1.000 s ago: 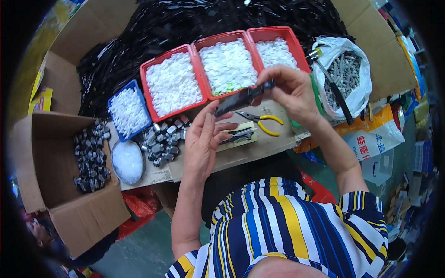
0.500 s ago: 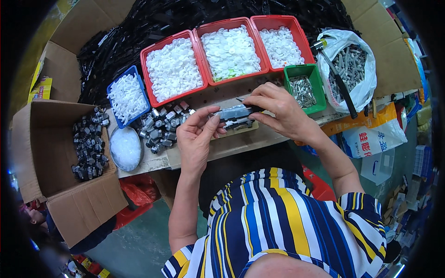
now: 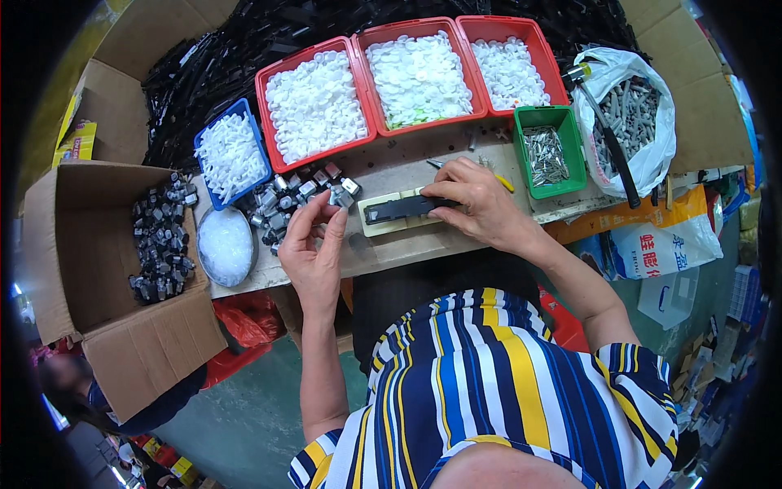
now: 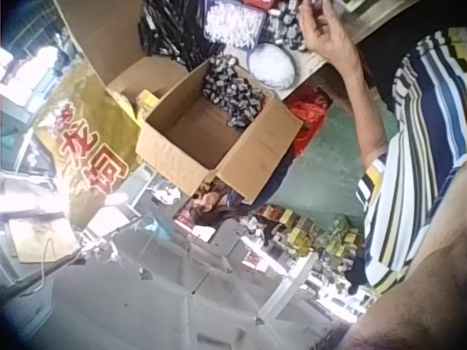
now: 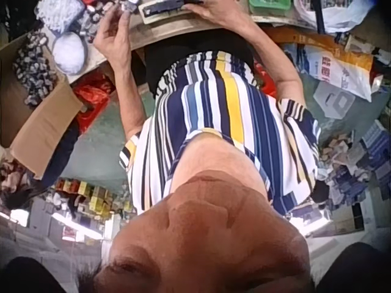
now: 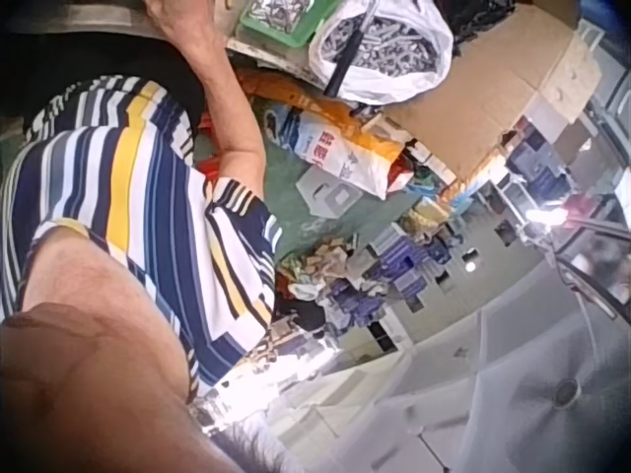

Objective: The person assembles small metal padlocks at a workbench. They place a metal cylinder into a wooden jig, insert a pin, and strike it with a hammer. The person then uses pliers to manipulate the lock components and places the finished locks into a cardboard box.

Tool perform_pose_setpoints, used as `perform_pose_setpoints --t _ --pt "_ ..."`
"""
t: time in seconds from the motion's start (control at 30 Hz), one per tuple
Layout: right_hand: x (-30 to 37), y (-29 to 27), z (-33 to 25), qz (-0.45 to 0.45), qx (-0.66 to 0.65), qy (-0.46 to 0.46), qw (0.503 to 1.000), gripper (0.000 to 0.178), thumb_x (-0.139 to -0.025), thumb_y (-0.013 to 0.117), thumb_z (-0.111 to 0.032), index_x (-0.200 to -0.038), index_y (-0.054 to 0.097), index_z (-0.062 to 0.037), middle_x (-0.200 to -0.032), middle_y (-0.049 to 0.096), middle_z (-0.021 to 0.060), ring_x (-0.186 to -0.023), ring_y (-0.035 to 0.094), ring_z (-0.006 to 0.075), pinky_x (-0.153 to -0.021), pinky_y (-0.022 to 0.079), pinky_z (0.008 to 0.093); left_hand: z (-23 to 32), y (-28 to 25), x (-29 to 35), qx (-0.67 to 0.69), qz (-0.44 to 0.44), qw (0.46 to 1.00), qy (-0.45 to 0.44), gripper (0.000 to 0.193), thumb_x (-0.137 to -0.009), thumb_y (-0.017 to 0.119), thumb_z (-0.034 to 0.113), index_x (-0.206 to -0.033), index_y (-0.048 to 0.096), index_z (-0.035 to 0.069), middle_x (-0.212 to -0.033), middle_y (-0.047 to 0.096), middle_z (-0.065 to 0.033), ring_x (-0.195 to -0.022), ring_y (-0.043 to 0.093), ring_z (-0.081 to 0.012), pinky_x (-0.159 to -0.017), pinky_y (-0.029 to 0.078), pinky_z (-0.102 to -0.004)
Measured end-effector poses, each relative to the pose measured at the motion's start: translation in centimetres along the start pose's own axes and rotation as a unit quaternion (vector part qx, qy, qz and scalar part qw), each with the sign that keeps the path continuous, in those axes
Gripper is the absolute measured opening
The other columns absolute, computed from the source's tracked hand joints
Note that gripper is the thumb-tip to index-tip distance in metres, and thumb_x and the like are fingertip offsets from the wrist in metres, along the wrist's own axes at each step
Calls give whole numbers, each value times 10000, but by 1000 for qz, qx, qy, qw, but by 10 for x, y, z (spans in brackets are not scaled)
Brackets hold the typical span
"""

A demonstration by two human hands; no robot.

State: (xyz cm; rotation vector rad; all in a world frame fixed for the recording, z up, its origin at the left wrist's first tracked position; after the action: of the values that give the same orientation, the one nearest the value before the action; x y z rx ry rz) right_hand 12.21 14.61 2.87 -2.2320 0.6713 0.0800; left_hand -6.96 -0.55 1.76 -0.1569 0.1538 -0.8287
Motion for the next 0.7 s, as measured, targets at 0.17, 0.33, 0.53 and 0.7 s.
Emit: perform_pose_setpoints --t 0.17,0.33,0.53,0.7 --pt "-3 4 -2 -10 27 -6 1000 290 -754 798 -101 -1014 708 -10 -930 614 116 -916 597 299 -775 474 422 1 6 0 -2 -1 1000 16 290 -911 742 54 -1193 706 2 -1010 661 -25 -882 587 -58 -767 474 -202" --pt "-3 5 -4 -21 53 3 998 295 -752 796 -101 -1021 708 -19 -926 612 109 -916 596 294 -777 475 425 13 16 2 -117 -26 990 77 294 -853 764 23 -1142 720 0 -1005 676 -72 -901 624 -144 -794 496 -276" --pt "-3 4 -2 -18 57 -27 998 303 -759 791 -106 -1035 697 -25 -934 609 109 -909 594 301 -771 478 422 35 65 11 -248 -106 919 288 272 -785 780 30 -1051 723 20 -1039 665 -134 -1048 638 -302 -891 503 -407" --pt "7 -20 1 24 80 -37 996 365 -765 791 -136 -1099 674 -45 -984 612 127 -963 605 317 -813 500 413 25 80 12 -252 -162 896 328 251 -776 700 -2 -1027 702 -2 -1005 645 -136 -957 643 -309 -837 502 -416"
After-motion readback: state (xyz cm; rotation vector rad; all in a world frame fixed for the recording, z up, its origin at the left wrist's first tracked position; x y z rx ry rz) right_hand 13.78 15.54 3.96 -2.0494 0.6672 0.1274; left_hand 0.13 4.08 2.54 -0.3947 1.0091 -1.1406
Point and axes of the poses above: each hand's wrist, its own x-axis away from the middle knuckle, its own y-axis out of the palm, z = x × y, the point moved 6 cm from there along -x, towards the middle knuckle
